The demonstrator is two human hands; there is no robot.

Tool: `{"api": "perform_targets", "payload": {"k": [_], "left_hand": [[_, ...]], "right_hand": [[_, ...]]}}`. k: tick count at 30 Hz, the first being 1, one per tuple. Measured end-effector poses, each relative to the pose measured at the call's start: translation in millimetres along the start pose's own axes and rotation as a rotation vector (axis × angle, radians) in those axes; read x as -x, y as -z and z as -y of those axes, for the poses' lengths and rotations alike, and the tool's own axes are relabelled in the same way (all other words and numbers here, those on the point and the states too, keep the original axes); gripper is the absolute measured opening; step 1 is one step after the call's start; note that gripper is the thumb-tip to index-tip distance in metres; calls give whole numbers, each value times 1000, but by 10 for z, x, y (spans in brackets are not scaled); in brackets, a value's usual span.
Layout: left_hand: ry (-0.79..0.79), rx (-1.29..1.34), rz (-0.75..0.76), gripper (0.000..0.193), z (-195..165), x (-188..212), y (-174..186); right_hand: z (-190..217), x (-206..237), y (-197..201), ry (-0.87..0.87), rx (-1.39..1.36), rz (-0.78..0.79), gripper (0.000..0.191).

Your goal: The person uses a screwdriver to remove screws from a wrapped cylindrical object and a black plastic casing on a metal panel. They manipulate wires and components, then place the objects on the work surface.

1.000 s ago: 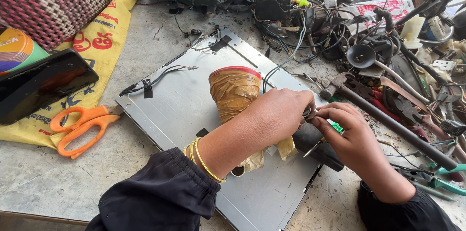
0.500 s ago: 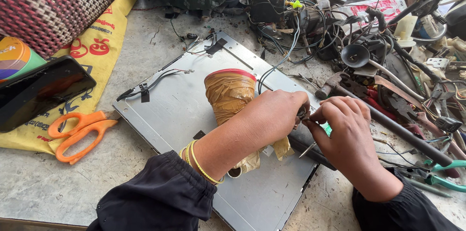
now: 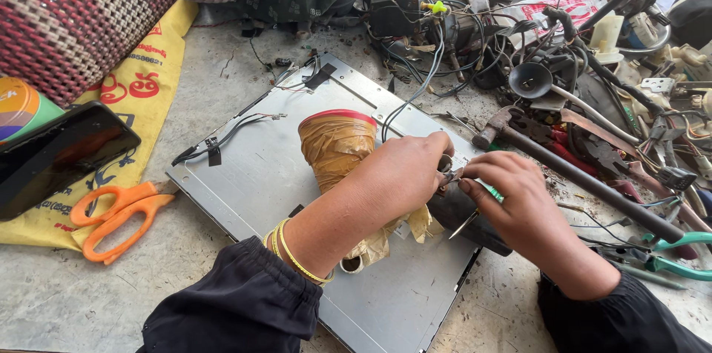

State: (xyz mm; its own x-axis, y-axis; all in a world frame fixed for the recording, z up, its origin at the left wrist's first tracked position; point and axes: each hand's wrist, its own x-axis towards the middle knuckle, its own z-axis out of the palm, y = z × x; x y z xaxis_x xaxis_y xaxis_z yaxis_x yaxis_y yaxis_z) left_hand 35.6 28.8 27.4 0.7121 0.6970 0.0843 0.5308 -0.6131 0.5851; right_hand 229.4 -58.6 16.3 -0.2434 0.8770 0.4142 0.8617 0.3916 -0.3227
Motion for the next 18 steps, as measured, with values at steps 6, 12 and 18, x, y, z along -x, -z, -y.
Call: {"api": "perform_targets", "payload": {"k": [6, 12, 18], "left_hand": [[59, -7, 17, 33, 10, 15, 57], [117, -62, 39, 47, -45, 57, 166], [83, 316, -108, 43, 10, 82, 300]], "right_hand": [[75, 2, -36, -175, 4, -16, 21], [87, -42, 57, -201, 241, 30, 21], [-12, -85, 142, -116, 321, -108, 31]]}}
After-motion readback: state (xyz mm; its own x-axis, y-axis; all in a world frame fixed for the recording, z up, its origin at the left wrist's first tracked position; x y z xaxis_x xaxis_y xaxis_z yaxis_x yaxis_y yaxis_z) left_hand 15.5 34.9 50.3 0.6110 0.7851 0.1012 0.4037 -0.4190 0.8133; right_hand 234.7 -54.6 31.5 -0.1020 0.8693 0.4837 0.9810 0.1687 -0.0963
